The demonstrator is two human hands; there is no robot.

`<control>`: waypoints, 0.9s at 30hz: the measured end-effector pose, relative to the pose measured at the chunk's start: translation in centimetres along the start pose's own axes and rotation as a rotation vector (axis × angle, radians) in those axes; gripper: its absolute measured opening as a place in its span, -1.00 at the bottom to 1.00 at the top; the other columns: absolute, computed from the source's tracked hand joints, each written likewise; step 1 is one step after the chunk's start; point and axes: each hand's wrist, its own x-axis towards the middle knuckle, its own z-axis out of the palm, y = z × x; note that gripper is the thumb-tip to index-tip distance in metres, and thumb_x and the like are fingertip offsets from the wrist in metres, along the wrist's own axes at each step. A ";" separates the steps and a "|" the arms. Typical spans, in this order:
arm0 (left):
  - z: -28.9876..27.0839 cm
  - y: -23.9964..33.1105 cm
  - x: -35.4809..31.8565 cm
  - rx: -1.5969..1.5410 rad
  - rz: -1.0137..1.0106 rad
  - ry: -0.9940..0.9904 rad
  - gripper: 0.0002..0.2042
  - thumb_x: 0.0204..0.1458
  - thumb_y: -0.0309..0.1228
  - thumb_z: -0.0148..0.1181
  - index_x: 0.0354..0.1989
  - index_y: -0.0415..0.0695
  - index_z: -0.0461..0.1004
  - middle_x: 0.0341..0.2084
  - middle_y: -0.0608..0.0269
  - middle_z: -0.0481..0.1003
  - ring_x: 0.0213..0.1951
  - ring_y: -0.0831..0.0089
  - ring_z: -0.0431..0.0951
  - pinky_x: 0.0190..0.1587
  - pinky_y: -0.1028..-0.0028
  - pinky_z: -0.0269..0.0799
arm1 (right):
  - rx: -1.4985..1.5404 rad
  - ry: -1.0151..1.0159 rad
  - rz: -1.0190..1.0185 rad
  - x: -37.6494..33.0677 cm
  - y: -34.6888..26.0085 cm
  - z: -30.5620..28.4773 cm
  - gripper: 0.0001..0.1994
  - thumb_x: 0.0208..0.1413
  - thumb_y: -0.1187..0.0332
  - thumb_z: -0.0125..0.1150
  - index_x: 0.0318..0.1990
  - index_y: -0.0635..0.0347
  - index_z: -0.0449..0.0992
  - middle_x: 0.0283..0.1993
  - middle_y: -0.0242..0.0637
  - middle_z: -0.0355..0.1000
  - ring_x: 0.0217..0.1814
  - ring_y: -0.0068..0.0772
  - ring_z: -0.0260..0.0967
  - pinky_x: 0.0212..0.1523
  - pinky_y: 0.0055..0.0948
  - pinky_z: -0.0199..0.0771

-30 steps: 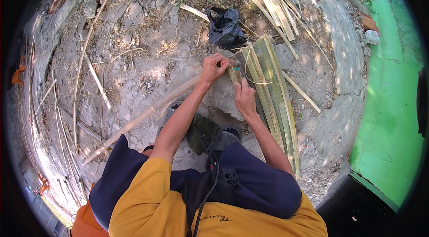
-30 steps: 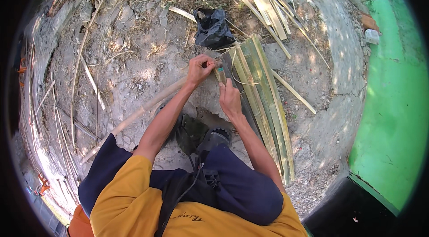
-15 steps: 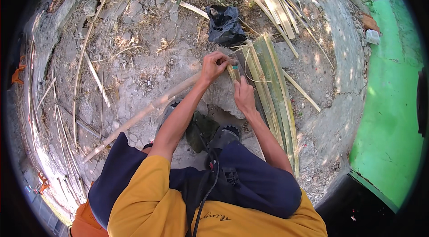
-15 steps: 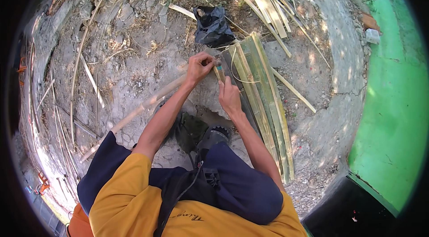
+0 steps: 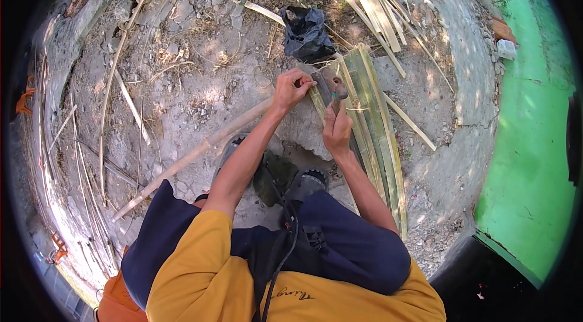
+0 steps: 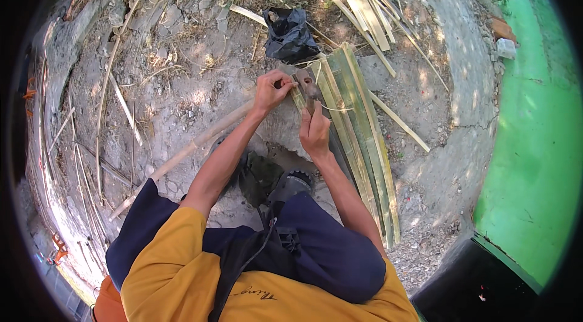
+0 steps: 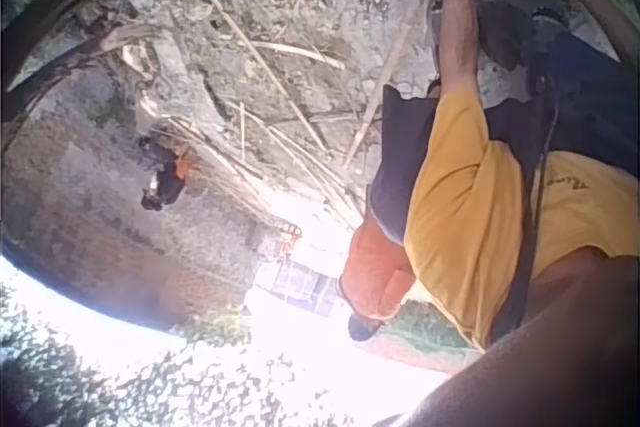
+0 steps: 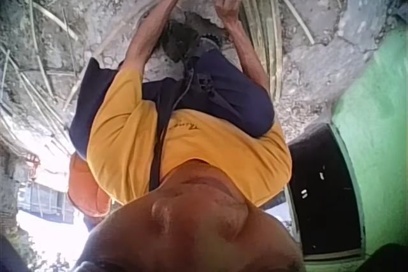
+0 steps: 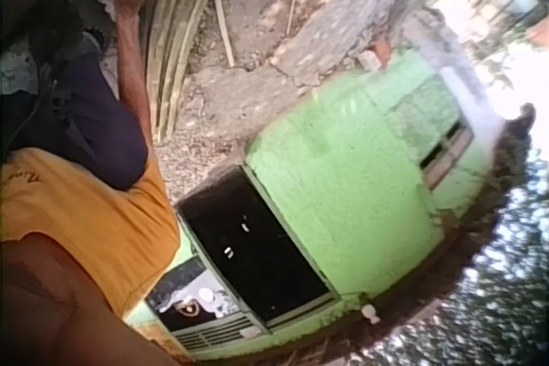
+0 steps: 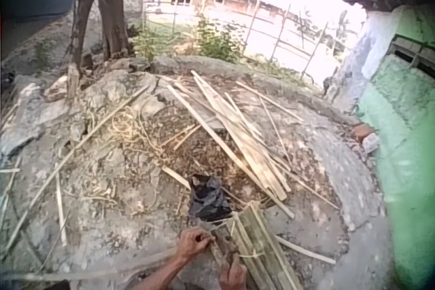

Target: The person assembles a bamboo mat by hand and using a hammer. The person aligns bamboo strips together, inserts a cross-piece, and hammers small nails to secure the strips into a mat structure.

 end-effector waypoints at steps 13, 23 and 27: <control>0.2 -0.9 0.0 -0.030 0.031 0.029 -0.89 -0.12 -0.61 0.41 -0.46 -0.24 0.57 -0.58 0.26 0.48 -0.51 0.42 0.48 -0.40 0.41 0.40 | -0.169 -0.133 0.059 -0.8 4.0 1.2 -0.77 0.43 0.30 0.05 -0.13 0.35 0.35 -0.49 0.28 0.41 -0.35 0.43 0.45 -0.44 0.17 0.32; 0.3 -1.2 -0.1 -0.002 0.022 0.001 -0.86 -0.13 -0.57 0.45 -0.46 -0.23 0.56 -0.56 0.22 0.49 -0.53 0.38 0.48 -0.43 0.38 0.40 | -0.170 -0.120 0.046 -0.8 3.5 1.1 -0.81 0.40 0.36 0.07 -0.12 0.37 0.36 -0.51 0.27 0.38 -0.38 0.44 0.44 -0.46 0.15 0.32; 0.1 -1.4 -0.2 -0.026 0.025 0.009 -0.86 -0.11 -0.55 0.48 -0.48 -0.23 0.57 -0.57 0.24 0.48 -0.55 0.42 0.44 -0.45 0.40 0.36 | -0.115 -0.154 0.045 0.2 1.4 0.2 -0.82 0.39 0.40 0.05 -0.12 0.40 0.35 -0.52 0.26 0.38 -0.40 0.45 0.43 -0.47 0.14 0.31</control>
